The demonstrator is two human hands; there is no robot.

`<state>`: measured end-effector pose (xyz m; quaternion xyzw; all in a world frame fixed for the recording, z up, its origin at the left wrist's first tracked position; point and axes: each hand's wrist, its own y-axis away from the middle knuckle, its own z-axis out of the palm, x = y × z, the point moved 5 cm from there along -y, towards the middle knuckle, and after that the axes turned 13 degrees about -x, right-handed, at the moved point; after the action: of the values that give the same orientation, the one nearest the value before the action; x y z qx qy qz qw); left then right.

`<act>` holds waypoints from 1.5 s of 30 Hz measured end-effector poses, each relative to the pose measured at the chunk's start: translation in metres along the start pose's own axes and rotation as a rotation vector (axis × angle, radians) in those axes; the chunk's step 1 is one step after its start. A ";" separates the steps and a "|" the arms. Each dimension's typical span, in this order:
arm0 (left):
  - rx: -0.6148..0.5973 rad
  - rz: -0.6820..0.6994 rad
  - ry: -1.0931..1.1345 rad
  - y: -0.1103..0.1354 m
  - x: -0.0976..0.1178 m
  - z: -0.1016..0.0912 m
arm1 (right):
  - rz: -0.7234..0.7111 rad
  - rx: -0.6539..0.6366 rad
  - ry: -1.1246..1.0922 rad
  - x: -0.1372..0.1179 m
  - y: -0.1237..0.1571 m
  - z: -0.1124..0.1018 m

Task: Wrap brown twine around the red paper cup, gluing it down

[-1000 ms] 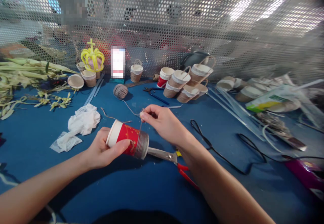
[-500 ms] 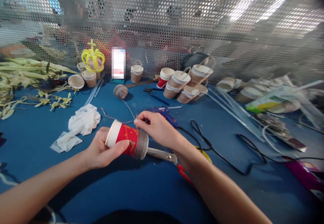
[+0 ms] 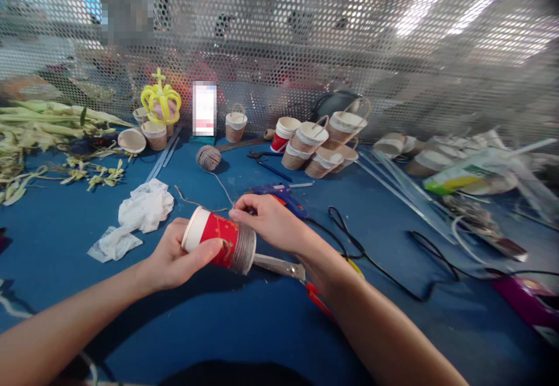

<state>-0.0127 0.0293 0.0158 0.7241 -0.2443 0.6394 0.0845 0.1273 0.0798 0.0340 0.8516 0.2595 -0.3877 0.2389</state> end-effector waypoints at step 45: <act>0.341 -0.407 0.899 -0.017 -0.022 -0.004 | -0.069 0.263 0.012 -0.016 0.011 -0.002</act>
<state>-0.0095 0.0514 -0.0012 0.4144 0.0692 0.8885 0.1843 0.1265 0.0683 0.0499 0.8684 0.2370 -0.4214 0.1101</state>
